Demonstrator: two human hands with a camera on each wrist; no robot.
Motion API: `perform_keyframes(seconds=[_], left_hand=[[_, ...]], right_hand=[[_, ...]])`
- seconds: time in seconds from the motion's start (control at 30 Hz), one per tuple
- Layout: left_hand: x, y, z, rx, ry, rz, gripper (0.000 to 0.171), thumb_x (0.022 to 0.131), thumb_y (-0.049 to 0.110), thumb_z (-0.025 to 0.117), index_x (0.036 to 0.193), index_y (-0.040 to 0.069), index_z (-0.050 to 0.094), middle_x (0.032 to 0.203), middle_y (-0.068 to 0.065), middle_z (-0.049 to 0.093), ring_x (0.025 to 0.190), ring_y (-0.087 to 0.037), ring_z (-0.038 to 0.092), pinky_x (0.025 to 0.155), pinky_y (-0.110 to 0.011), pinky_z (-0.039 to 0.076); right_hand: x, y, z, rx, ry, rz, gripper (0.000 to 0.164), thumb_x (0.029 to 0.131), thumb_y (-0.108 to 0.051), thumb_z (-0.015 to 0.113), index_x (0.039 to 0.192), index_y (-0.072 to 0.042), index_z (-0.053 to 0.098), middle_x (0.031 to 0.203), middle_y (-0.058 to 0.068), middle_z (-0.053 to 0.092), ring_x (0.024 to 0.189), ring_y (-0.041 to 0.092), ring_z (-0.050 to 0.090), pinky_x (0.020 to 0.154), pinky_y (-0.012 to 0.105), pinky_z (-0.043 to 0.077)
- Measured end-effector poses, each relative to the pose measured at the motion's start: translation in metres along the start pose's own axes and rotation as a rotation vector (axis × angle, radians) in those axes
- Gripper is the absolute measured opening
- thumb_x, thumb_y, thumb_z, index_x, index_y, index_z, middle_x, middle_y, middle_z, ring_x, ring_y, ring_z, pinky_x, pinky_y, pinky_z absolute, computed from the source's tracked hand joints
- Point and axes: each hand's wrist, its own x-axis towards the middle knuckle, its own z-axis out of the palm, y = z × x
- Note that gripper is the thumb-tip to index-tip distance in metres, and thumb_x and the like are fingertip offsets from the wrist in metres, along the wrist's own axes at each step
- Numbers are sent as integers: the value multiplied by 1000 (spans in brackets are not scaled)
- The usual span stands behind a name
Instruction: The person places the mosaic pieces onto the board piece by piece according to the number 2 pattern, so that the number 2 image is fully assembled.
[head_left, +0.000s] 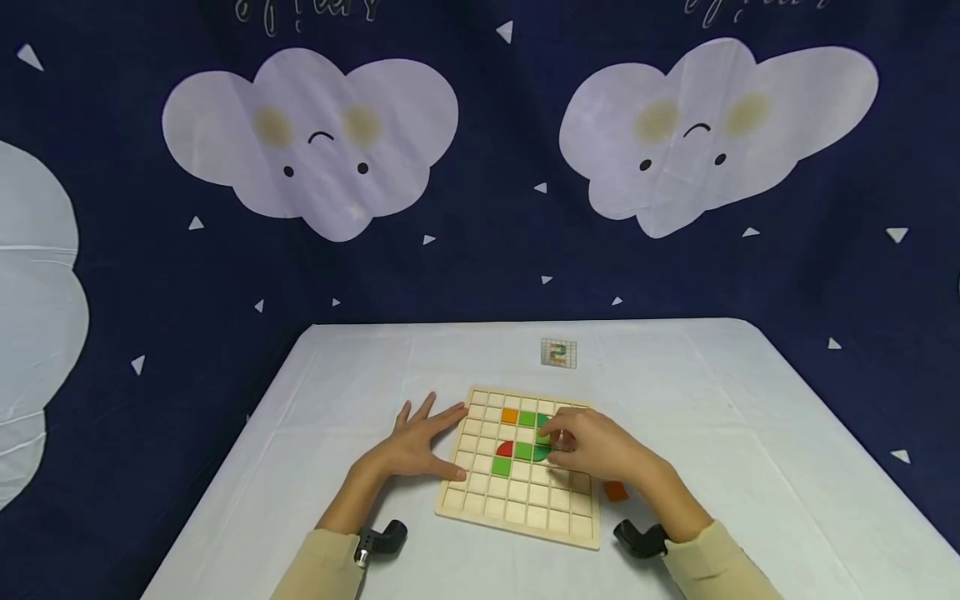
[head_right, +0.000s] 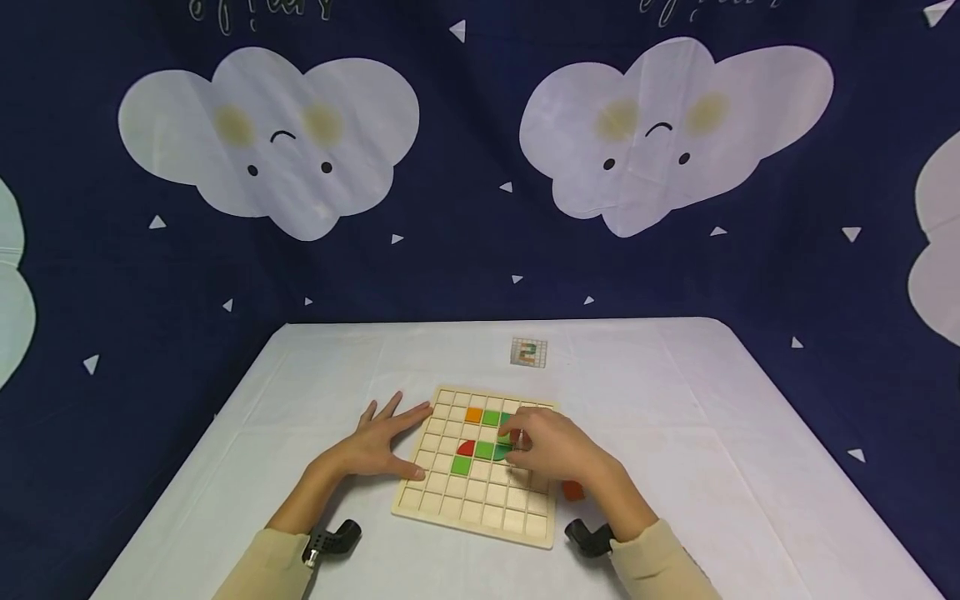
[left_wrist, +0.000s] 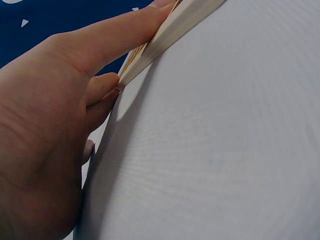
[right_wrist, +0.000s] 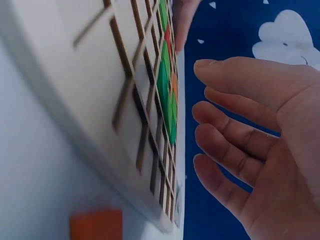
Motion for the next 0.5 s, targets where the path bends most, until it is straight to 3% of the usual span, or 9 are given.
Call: perform_keyframes(seconds=[0.5], left_hand=[[2,-1,1,0,2,6,111,58,76,72,151,30,33,154,12,27,145,-28,-2,110,-57,-11]], right_hand=[[-24,24,-8,27,-20,84,25,83,-25,76,105,-16,71,88,-10,60,77,9,55,67,27,47]])
